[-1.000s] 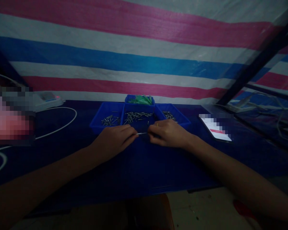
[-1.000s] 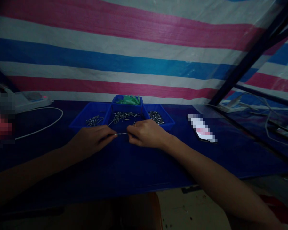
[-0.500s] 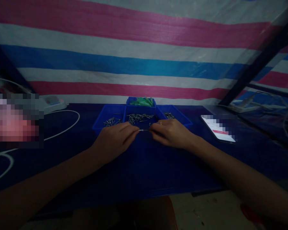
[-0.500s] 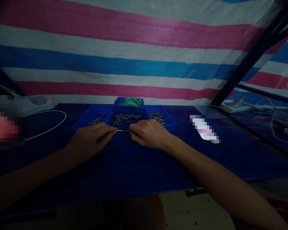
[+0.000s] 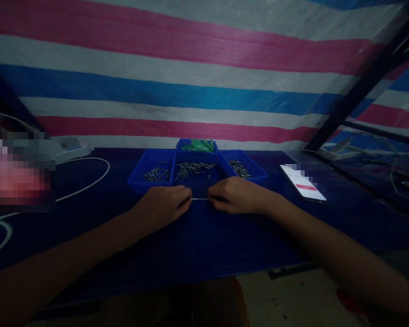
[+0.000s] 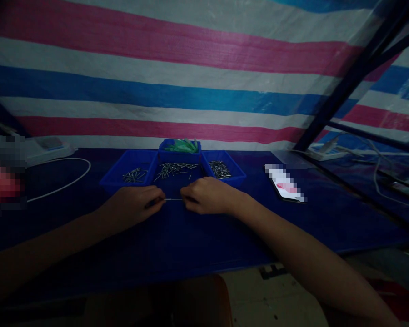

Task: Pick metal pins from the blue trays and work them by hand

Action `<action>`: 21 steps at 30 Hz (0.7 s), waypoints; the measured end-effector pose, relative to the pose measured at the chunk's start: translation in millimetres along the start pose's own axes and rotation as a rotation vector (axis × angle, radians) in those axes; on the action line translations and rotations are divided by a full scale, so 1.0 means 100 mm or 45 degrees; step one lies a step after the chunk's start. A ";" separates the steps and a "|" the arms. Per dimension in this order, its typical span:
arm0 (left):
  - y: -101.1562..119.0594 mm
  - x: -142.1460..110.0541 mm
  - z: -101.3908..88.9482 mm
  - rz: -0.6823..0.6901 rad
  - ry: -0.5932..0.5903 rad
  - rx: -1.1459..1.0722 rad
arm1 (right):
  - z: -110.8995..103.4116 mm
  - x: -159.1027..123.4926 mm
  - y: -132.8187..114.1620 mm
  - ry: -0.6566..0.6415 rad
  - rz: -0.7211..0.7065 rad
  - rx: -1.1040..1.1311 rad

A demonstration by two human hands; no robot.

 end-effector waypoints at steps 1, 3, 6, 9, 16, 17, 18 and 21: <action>0.01 0.00 -0.01 0.006 0.002 0.028 | -0.03 -0.02 0.02 0.000 0.013 -0.006; 0.02 0.00 -0.03 0.016 -0.008 0.061 | -0.17 -0.07 0.13 0.085 0.092 -0.041; 0.04 -0.01 -0.03 0.027 -0.040 0.082 | -0.42 -0.23 0.46 0.331 0.414 -0.158; 0.05 -0.01 -0.01 0.046 -0.060 0.100 | -0.36 -0.33 0.75 0.241 0.602 -0.200; 0.07 -0.02 0.03 0.100 -0.064 0.097 | -0.17 -0.31 0.84 0.164 0.683 -0.197; 0.07 -0.03 0.03 0.102 -0.065 0.102 | -0.17 -0.30 0.81 0.164 0.689 -0.197; 0.07 -0.03 0.03 0.101 -0.065 0.108 | -0.18 -0.28 0.78 0.167 0.695 -0.191; 0.07 -0.03 0.03 0.096 -0.059 0.117 | -0.20 -0.25 0.71 0.172 0.688 -0.162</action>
Point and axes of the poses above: each hand's wrist, its own x-axis towards the middle knuckle, its own z-axis out of the palm, y = z × x, the point moved 7 cm from there along x, towards the middle knuckle
